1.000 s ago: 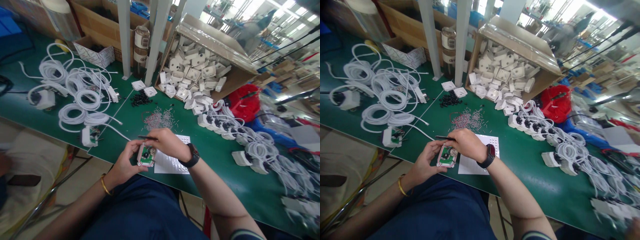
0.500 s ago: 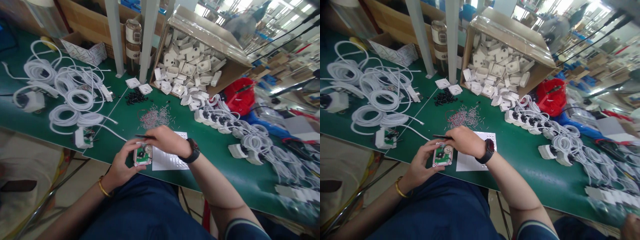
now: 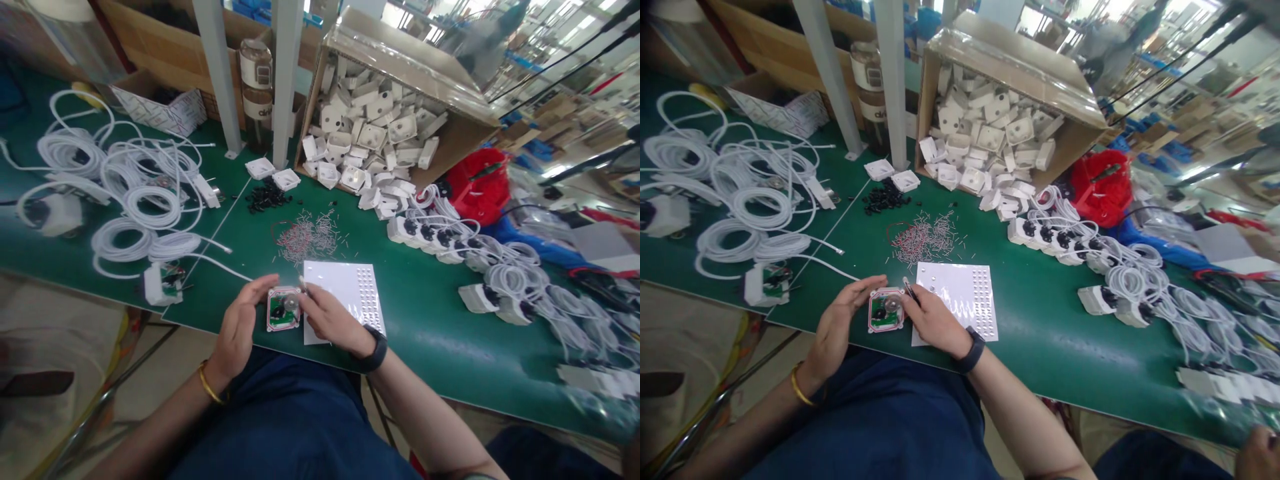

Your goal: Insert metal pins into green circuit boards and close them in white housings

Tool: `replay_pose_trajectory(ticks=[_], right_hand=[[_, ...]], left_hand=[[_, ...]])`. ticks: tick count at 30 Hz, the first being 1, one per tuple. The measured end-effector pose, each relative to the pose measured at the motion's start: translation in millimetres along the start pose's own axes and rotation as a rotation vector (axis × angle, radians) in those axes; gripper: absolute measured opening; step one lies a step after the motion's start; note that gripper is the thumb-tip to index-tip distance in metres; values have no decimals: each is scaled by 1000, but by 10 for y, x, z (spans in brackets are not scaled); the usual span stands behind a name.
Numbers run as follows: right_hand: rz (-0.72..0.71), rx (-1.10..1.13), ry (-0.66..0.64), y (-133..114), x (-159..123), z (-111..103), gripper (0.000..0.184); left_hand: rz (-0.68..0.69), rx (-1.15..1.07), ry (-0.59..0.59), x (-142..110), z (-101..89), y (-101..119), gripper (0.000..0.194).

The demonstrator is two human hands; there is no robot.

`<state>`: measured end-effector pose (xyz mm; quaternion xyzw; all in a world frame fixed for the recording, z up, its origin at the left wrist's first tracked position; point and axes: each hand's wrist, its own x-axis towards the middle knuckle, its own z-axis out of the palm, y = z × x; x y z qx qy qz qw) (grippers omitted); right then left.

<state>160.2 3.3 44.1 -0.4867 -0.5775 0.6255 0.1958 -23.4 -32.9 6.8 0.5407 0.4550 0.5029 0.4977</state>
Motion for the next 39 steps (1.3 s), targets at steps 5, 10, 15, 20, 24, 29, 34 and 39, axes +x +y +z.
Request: replay_pose_trajectory(ticks=[5,10,15,20,24,29,34,39], right_hand=[[-181,-228,136,130,16,35,24],[-182,-170,143,162,-5,42,21],[-75,-60,139,178,-36,52,24],[-7,107,107,192,-75,61,30],[2,246,83,175,-107,72,31],[-3,187,94,175,-129,90,29],[9,150,120,155,-134,97,26],[-22,63,175,203,-94,104,25]], left_hand=[[-85,306,100,152,-36,69,29],[-79,406,31,187,-23,60,27],[-105,317,-66,144,47,64,41],[-127,178,-85,77,75,23,53],[-161,77,-71,19,67,-9,54],[-98,164,-92,-22,68,-41,60],[-22,331,-118,-30,92,-49,72],[83,514,-99,-6,137,-102,80]])
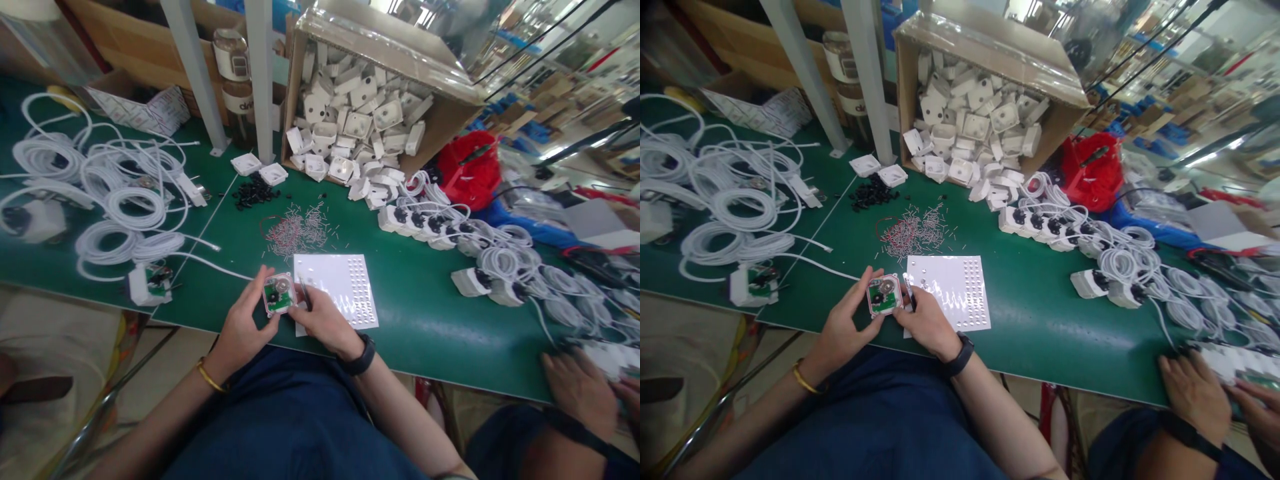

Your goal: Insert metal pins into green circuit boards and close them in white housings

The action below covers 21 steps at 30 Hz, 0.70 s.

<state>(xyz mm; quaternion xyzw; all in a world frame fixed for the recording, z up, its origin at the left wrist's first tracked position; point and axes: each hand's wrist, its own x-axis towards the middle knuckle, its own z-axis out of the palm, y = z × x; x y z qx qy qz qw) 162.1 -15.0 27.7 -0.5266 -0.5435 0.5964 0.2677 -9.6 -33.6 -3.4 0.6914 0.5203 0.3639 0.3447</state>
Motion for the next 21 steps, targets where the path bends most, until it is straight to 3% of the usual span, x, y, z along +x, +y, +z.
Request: replay_pose_trajectory(ticks=[4,7,10,11,13,17,21], right_hand=[[-65,-193,5,24,-31,-124,22],[-68,-293,-13,-67,53,-408,19],[-128,-404,203,-285,421,-760,21],[-160,-495,302,-376,606,-856,21],[-188,-673,382,-554,1026,-979,20],[-233,-813,348,-784,1777,-893,23],[-231,-915,273,-795,2122,-617,14]], left_hand=[[71,129,-3,7,78,-81,81],[130,217,7,12,131,-138,80],[166,288,29,15,161,-159,79],[174,311,34,14,167,-161,79],[198,354,45,5,176,-165,79],[243,416,68,-13,185,-185,79],[245,430,69,4,181,-181,80]])
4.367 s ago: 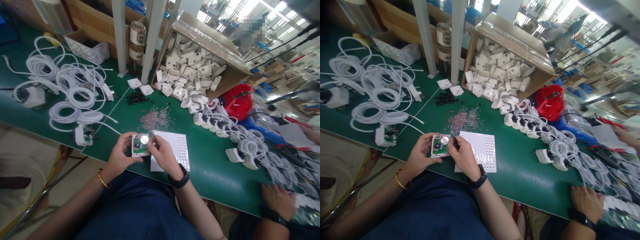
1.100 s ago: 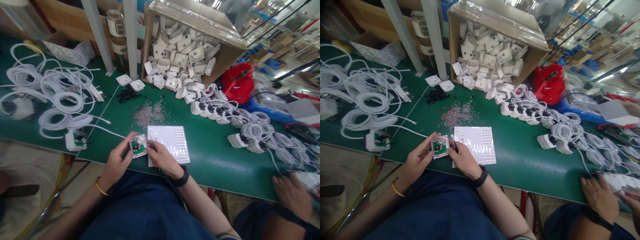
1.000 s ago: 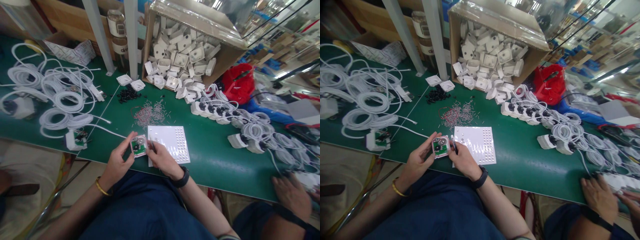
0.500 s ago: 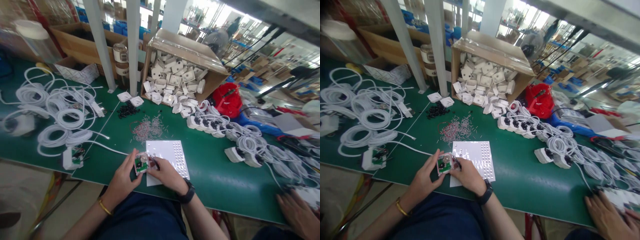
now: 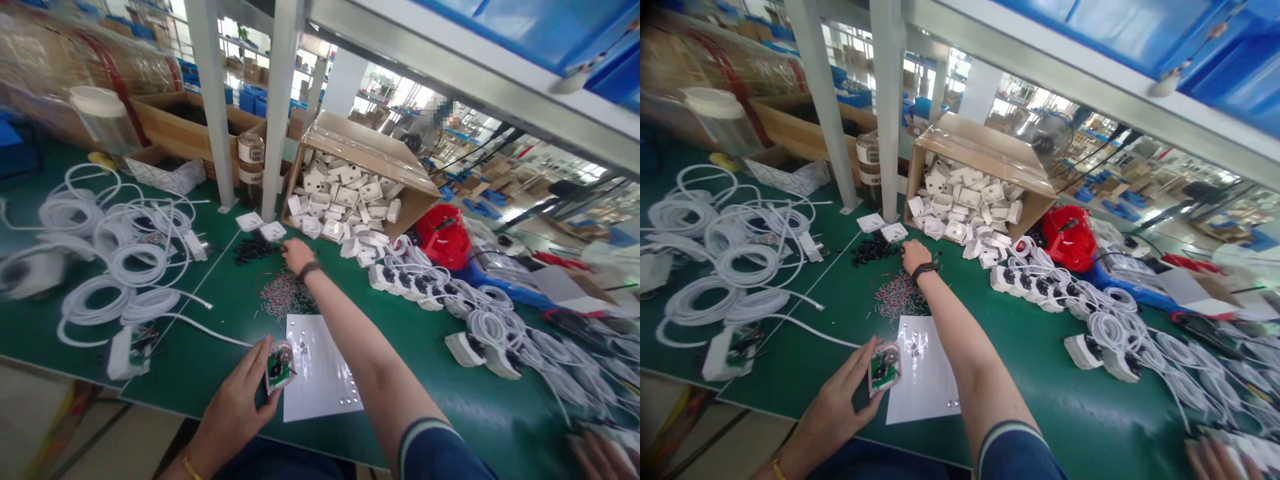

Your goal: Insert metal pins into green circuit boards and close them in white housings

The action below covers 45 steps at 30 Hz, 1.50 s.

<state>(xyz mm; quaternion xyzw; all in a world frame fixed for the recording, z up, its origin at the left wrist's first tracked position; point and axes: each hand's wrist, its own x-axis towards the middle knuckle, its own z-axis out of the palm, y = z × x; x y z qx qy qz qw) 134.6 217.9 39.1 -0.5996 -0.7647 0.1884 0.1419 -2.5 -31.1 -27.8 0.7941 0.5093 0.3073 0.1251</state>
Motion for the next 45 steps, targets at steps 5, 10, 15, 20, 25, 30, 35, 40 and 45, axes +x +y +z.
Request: replay_pose_trajectory(ticks=[5,10,15,20,25,30,35,40,45], right_hand=[[18,21,12,-37,-71,12,15],[-20,306,74,73,-845,-193,20],[93,892,-184,106,-2008,-125,16],[122,711,13,-34,-2340,160,11],[-335,327,139,-77,-2280,311,16],[-509,35,-13,-64,-2252,144,21],[-446,-129,-99,-176,-2280,47,20],[-269,-136,-33,-267,-2295,185,10],[-48,252,91,-235,-2227,187,24]], left_hand=[[-1,-25,-5,44,-26,19,81],[-54,-90,-77,75,-54,40,80],[-138,-168,-156,106,-86,64,77],[-145,-170,-178,109,-78,64,78],[-153,-181,-203,102,-74,53,77],[-133,-176,-227,94,-80,45,78],[-119,-174,-213,111,-83,62,71],[-83,-193,-188,124,-97,75,61],[-205,-225,-218,132,-60,62,59]])
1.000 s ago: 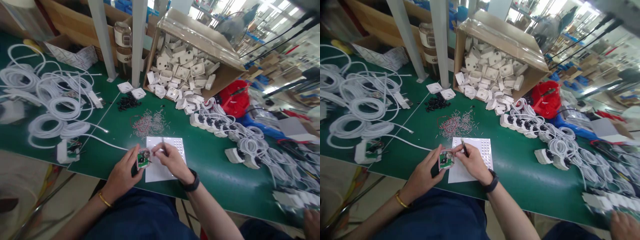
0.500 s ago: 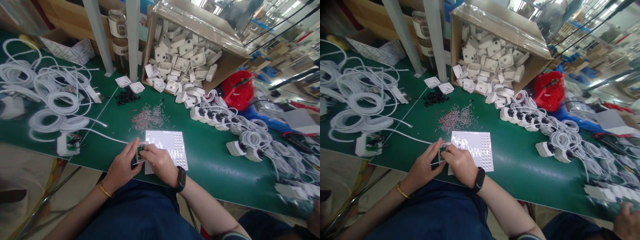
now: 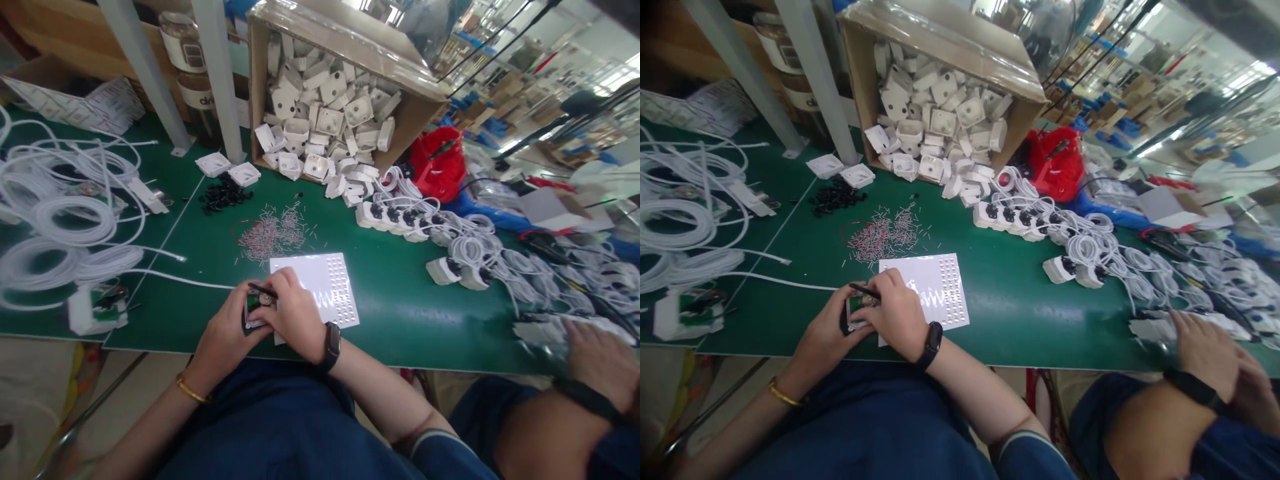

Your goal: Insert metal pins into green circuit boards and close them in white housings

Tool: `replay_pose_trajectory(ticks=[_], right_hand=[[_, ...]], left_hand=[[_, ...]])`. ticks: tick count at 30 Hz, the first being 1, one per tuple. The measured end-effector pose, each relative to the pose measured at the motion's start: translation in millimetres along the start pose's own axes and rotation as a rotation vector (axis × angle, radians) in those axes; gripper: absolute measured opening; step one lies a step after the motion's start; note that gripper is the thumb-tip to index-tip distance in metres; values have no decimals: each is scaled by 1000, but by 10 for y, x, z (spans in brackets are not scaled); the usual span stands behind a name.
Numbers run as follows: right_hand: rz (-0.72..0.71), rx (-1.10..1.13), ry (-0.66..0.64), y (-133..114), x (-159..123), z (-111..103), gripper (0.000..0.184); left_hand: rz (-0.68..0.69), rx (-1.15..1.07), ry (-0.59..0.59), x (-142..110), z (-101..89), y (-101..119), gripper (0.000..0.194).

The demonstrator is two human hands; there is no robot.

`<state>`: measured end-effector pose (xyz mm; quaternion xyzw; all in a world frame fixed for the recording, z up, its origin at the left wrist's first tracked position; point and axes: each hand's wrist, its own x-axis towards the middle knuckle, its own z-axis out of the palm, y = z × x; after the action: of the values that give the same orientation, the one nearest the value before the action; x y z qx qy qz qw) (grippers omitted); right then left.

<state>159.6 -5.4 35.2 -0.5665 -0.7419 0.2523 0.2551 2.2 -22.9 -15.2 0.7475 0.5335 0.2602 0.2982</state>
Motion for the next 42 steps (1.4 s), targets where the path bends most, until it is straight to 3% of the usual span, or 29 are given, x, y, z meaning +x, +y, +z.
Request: replay_pose_trajectory(ticks=[2,4,6,9,13,16,19,24,31,42], right_hand=[[72,295,77,151,-47,-148,30],[169,557,184,381,-181,-361,49],[263,685,340,633,-385,-566,67],[438,768,491,912,-717,-715,75],[643,966,390,995,-989,-601,64],[673,950,300,956,-1043,-466,38],[676,872,355,942,-1052,-373,29],[649,867,434,977,-1087,-315,23],[585,883,328,979,-1089,-414,25],[601,934,251,1024,-1071,-464,26]], left_hand=[[-47,-11,25,0,20,-10,60],[-84,-56,51,-15,17,-14,63],[-145,-175,50,-37,-15,-10,73],[-190,-356,-23,-39,-78,6,85],[-28,-239,-180,44,-72,26,76],[135,-30,-224,101,-15,28,73],[209,86,-233,115,17,25,77],[153,146,-273,113,9,17,88],[108,124,-258,105,37,4,92],[83,128,-261,93,30,34,91]])
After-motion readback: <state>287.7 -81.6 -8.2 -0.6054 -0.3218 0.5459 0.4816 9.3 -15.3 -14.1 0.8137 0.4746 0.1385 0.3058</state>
